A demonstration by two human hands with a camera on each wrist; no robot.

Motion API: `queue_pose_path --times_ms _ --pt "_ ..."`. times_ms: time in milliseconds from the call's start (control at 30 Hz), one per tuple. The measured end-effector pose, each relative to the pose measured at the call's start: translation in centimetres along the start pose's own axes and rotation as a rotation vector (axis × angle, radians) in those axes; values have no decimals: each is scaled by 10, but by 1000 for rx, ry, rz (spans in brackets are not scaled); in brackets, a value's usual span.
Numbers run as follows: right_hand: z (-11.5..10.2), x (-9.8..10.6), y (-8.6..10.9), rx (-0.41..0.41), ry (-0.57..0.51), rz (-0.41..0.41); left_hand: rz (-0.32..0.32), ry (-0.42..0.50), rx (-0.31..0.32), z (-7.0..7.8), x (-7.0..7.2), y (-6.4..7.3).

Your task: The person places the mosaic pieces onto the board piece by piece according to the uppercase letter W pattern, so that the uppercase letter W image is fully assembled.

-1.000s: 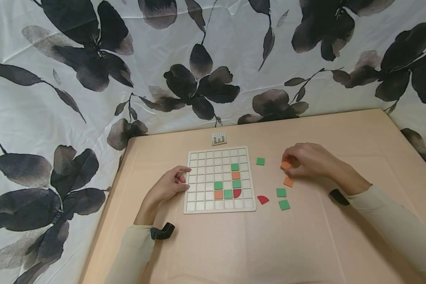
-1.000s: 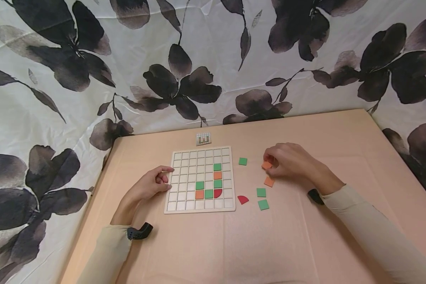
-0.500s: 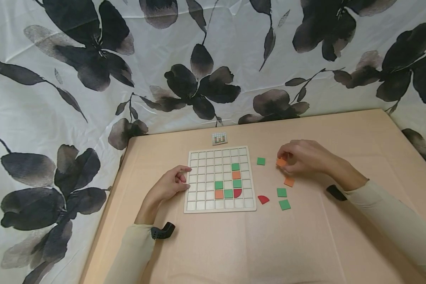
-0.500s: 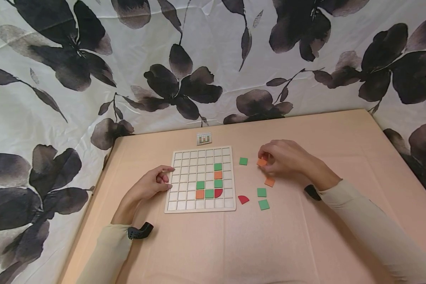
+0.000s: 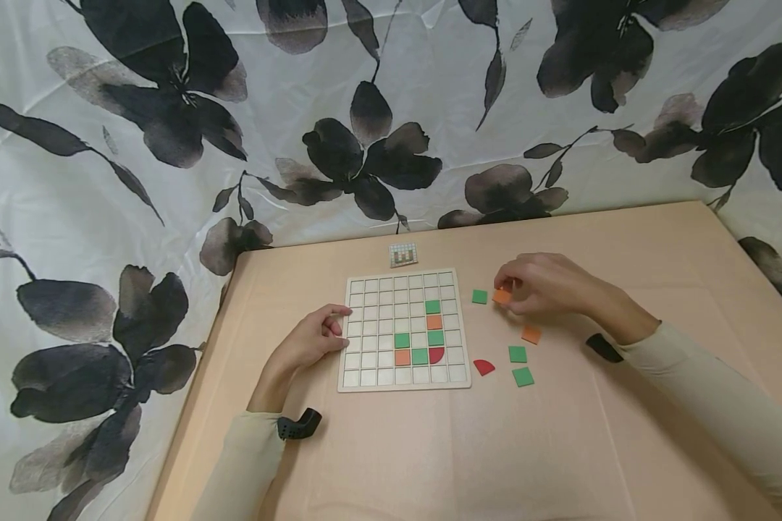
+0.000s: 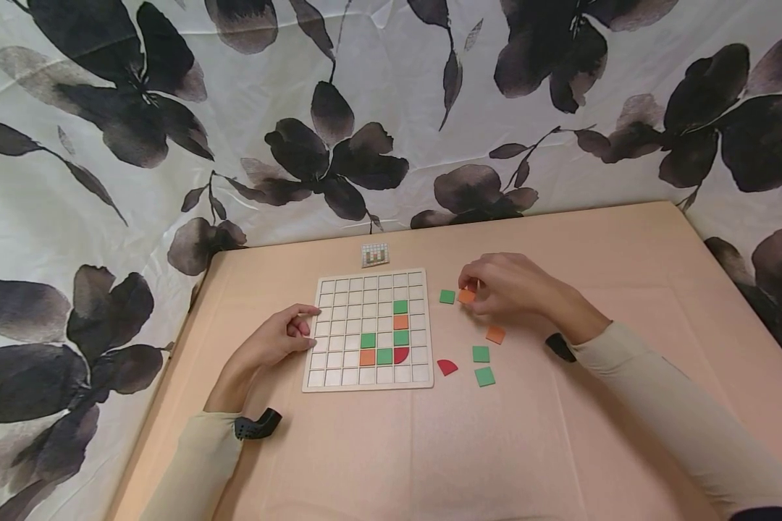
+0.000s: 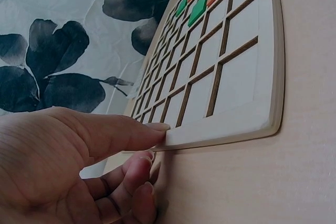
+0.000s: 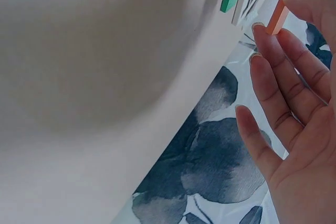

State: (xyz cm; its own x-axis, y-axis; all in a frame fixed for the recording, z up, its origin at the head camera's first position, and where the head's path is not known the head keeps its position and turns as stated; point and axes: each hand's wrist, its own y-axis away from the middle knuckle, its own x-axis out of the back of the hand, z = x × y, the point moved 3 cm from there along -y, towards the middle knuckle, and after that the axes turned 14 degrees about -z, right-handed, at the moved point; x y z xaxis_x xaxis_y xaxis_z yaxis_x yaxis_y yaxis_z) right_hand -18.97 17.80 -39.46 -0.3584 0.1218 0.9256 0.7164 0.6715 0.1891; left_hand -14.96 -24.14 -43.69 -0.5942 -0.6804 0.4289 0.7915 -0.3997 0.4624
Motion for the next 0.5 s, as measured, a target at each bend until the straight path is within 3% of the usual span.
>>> queue_pose_path --times_ms 500 --pt "-18 5 -18 42 8 -33 6 -6 4 -2 0 -1"
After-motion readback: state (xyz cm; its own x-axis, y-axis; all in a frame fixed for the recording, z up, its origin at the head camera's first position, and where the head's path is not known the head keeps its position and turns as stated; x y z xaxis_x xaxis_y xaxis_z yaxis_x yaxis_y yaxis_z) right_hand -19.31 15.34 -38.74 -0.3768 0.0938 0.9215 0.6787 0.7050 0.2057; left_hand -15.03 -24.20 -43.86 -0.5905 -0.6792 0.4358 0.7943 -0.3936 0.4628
